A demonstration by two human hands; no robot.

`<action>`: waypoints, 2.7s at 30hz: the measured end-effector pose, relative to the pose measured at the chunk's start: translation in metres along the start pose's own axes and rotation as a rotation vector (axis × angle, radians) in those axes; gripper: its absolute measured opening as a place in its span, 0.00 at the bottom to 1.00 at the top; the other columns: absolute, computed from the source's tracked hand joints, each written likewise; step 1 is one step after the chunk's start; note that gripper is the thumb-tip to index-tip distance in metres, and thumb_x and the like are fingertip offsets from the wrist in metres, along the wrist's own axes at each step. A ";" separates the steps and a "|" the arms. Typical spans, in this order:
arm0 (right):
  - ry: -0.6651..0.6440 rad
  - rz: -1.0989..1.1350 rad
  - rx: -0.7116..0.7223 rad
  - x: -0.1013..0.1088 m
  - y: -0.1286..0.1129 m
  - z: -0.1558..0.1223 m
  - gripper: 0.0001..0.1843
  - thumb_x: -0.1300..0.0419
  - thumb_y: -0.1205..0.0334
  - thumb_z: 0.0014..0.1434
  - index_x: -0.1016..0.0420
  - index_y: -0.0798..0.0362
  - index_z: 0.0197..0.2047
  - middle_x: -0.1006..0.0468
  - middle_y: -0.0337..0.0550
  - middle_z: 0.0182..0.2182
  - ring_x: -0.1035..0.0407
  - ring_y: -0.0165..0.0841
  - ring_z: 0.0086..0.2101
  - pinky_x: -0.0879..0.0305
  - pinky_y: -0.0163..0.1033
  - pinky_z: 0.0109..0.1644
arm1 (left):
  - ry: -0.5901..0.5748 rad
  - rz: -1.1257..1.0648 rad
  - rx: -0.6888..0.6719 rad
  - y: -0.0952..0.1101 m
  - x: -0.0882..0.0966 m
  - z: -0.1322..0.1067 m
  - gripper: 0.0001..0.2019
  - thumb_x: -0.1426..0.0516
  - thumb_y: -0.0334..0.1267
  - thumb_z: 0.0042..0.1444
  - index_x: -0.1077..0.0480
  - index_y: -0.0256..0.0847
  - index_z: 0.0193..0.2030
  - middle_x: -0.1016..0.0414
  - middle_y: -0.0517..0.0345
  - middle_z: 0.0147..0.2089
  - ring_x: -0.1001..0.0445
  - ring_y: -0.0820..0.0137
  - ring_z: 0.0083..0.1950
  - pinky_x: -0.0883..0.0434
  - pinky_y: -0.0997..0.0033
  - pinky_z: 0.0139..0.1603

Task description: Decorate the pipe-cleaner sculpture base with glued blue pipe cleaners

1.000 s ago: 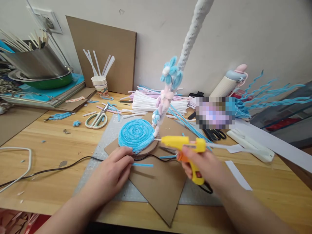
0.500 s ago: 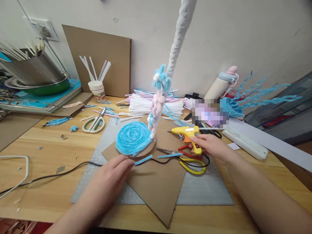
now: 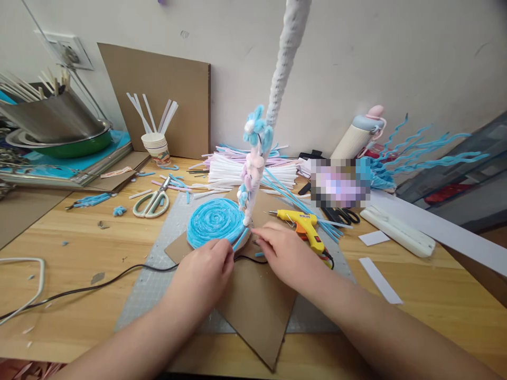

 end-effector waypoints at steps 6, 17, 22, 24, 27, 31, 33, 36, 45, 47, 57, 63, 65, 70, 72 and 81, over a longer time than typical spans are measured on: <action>-0.017 0.019 -0.035 -0.019 0.011 0.001 0.16 0.52 0.72 0.63 0.26 0.54 0.49 0.25 0.49 0.45 0.29 0.36 0.45 0.35 0.40 0.49 | -0.035 0.041 -0.019 0.010 -0.009 0.004 0.09 0.51 0.35 0.64 0.33 0.40 0.33 0.25 0.57 0.31 0.25 0.65 0.31 0.45 0.69 0.27; -0.077 -0.013 -0.053 -0.022 0.012 0.005 0.20 0.52 0.69 0.64 0.28 0.54 0.56 0.26 0.46 0.40 0.29 0.35 0.39 0.36 0.39 0.43 | -0.087 0.047 -0.018 0.012 -0.019 0.003 0.07 0.51 0.31 0.61 0.33 0.40 0.36 0.24 0.56 0.31 0.24 0.63 0.32 0.42 0.69 0.26; -0.059 -0.003 -0.049 -0.022 0.011 0.005 0.21 0.52 0.69 0.64 0.29 0.53 0.57 0.26 0.46 0.41 0.30 0.35 0.40 0.37 0.39 0.43 | -0.072 0.025 -0.028 0.014 -0.020 0.005 0.08 0.52 0.30 0.61 0.33 0.40 0.35 0.24 0.55 0.31 0.23 0.63 0.32 0.39 0.69 0.27; -0.060 -0.004 -0.050 -0.022 0.011 0.005 0.21 0.52 0.70 0.64 0.28 0.53 0.57 0.26 0.46 0.41 0.30 0.35 0.40 0.37 0.38 0.43 | -0.056 0.026 -0.031 0.014 -0.020 0.006 0.08 0.52 0.30 0.61 0.33 0.40 0.36 0.23 0.54 0.31 0.23 0.63 0.32 0.38 0.69 0.27; -0.068 -0.005 -0.044 -0.022 0.010 0.004 0.20 0.52 0.70 0.64 0.27 0.51 0.55 0.26 0.45 0.40 0.30 0.34 0.40 0.38 0.37 0.43 | -0.045 0.025 -0.026 0.013 -0.021 0.006 0.08 0.52 0.30 0.61 0.33 0.40 0.36 0.23 0.54 0.32 0.22 0.62 0.32 0.36 0.68 0.27; -0.071 -0.019 -0.027 -0.023 0.009 0.005 0.19 0.53 0.70 0.64 0.26 0.52 0.53 0.26 0.44 0.39 0.30 0.34 0.39 0.39 0.36 0.42 | -0.053 0.021 -0.031 0.014 -0.021 0.008 0.09 0.53 0.30 0.61 0.33 0.40 0.37 0.23 0.53 0.32 0.22 0.62 0.33 0.35 0.68 0.28; -0.070 -0.029 -0.018 -0.024 0.009 0.005 0.20 0.53 0.70 0.64 0.27 0.52 0.53 0.26 0.44 0.39 0.30 0.34 0.39 0.39 0.36 0.42 | -0.058 0.023 -0.035 0.016 -0.020 0.007 0.09 0.54 0.30 0.61 0.33 0.40 0.37 0.23 0.53 0.32 0.22 0.62 0.33 0.34 0.68 0.28; -0.071 -0.038 -0.011 -0.026 0.010 0.005 0.19 0.53 0.70 0.64 0.27 0.52 0.53 0.26 0.44 0.39 0.30 0.33 0.39 0.39 0.36 0.42 | -0.071 0.024 -0.030 0.016 -0.019 0.005 0.09 0.53 0.32 0.63 0.33 0.40 0.38 0.23 0.53 0.33 0.22 0.62 0.33 0.35 0.68 0.28; -0.061 -0.056 0.002 -0.025 0.007 0.004 0.21 0.54 0.68 0.66 0.30 0.53 0.58 0.25 0.46 0.44 0.29 0.35 0.42 0.38 0.38 0.44 | -0.102 0.116 0.061 -0.003 -0.020 -0.011 0.10 0.53 0.39 0.65 0.33 0.43 0.36 0.23 0.58 0.35 0.23 0.63 0.33 0.43 0.70 0.26; -0.060 -0.056 -0.003 -0.025 0.007 0.004 0.20 0.53 0.68 0.66 0.30 0.53 0.58 0.25 0.46 0.44 0.29 0.36 0.43 0.38 0.38 0.44 | -0.094 0.113 0.087 -0.008 -0.020 -0.014 0.09 0.52 0.40 0.64 0.33 0.43 0.36 0.23 0.59 0.35 0.23 0.64 0.33 0.44 0.70 0.26; -0.063 -0.070 -0.015 -0.027 0.007 0.003 0.20 0.53 0.67 0.65 0.30 0.53 0.57 0.25 0.46 0.45 0.29 0.36 0.43 0.38 0.38 0.44 | -0.047 0.010 0.137 -0.018 -0.021 -0.020 0.08 0.50 0.41 0.64 0.31 0.44 0.40 0.22 0.60 0.36 0.24 0.67 0.33 0.44 0.72 0.27; -0.058 -0.073 -0.013 -0.027 0.007 0.003 0.20 0.53 0.67 0.66 0.30 0.52 0.58 0.25 0.46 0.45 0.29 0.36 0.42 0.38 0.37 0.44 | -0.001 -0.050 0.150 -0.021 -0.019 -0.020 0.07 0.50 0.40 0.64 0.32 0.44 0.38 0.23 0.61 0.36 0.25 0.68 0.32 0.43 0.73 0.28; -0.060 -0.075 -0.014 -0.027 0.007 0.004 0.20 0.53 0.66 0.66 0.31 0.52 0.58 0.25 0.46 0.45 0.29 0.36 0.42 0.38 0.38 0.44 | 0.014 -0.088 0.154 -0.023 -0.019 -0.021 0.07 0.50 0.40 0.64 0.33 0.45 0.40 0.23 0.61 0.35 0.25 0.69 0.32 0.42 0.74 0.28; -0.065 -0.085 -0.016 -0.026 0.007 0.004 0.20 0.52 0.66 0.66 0.31 0.53 0.58 0.25 0.46 0.46 0.28 0.36 0.42 0.37 0.38 0.43 | 0.065 -0.117 0.109 -0.022 -0.016 -0.021 0.08 0.51 0.38 0.64 0.32 0.45 0.39 0.24 0.62 0.37 0.25 0.70 0.34 0.41 0.74 0.29; -0.063 -0.087 -0.014 -0.026 0.006 0.003 0.20 0.53 0.67 0.66 0.30 0.53 0.58 0.25 0.46 0.46 0.28 0.36 0.42 0.37 0.38 0.43 | 0.075 -0.089 0.113 -0.022 -0.015 -0.020 0.09 0.51 0.38 0.65 0.31 0.45 0.37 0.24 0.63 0.37 0.26 0.70 0.33 0.42 0.74 0.29; -0.054 -0.102 -0.010 -0.028 0.007 0.003 0.20 0.52 0.66 0.66 0.31 0.51 0.58 0.25 0.46 0.44 0.28 0.35 0.41 0.38 0.38 0.41 | 0.089 -0.074 0.200 -0.026 -0.010 -0.019 0.09 0.50 0.39 0.63 0.30 0.44 0.38 0.24 0.61 0.40 0.26 0.70 0.34 0.43 0.74 0.27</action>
Point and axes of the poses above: each hand's wrist, its own z-axis towards the middle knuckle, its own x-axis out of the back of the hand, y = z × x, the point moved 8 cm from there along z, towards the middle knuckle
